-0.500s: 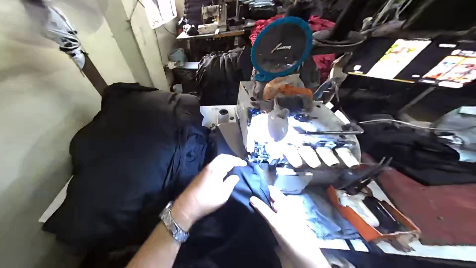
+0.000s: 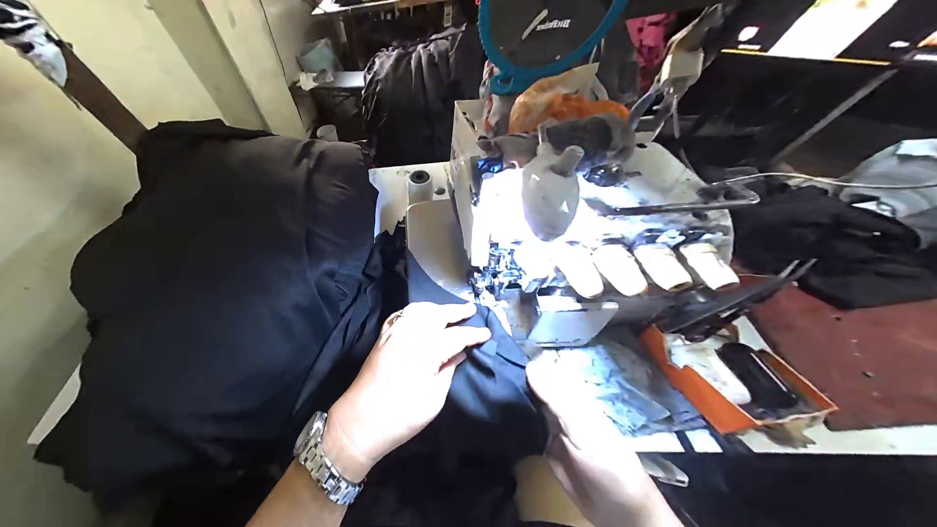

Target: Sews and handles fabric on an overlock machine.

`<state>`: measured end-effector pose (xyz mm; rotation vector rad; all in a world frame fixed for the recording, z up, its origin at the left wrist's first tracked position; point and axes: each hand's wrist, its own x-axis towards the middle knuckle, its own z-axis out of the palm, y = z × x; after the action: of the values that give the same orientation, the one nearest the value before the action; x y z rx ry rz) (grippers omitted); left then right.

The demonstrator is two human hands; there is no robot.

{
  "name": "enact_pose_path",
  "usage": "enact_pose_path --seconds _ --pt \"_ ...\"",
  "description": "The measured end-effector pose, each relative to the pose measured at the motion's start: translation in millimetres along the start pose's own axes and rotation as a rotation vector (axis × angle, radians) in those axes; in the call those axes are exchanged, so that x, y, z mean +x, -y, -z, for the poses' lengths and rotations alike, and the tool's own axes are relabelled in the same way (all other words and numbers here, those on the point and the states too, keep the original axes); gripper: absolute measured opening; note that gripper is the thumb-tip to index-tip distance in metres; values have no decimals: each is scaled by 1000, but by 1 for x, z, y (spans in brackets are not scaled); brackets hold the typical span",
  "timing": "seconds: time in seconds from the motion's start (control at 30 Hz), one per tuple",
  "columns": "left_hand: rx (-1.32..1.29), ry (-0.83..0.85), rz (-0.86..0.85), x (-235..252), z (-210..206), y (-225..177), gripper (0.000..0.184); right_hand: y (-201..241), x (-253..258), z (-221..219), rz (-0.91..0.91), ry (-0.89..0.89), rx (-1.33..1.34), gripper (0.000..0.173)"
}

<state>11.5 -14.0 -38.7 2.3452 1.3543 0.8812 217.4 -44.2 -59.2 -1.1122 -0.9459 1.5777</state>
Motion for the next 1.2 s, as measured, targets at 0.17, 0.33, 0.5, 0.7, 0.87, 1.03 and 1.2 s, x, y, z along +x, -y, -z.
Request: enact_pose_path --seconds 0.17,0.33,0.5,0.7,0.87,1.03,1.2 --pt "-19 -135 47 -8 -10 0 26 -11 -3 7 -121 65 114 23" --pt "15 -104 0 -6 -12 2 30 -15 -3 13 -124 105 129 20" --pt "-17 -40 -59 -7 -12 3 41 -6 7 8 -81 69 -91 17" --pt "91 -140 100 4 -10 10 28 -13 12 5 36 0 -229 19" --pt "71 -214 121 4 -11 9 15 -20 0 12 409 -131 -556 18" --pt "-142 -260 -8 -7 0 -1 11 -12 -8 -4 794 -49 -442 23" --pt "-290 -329 -124 2 30 -26 12 -14 -34 -18 236 456 -259 28"
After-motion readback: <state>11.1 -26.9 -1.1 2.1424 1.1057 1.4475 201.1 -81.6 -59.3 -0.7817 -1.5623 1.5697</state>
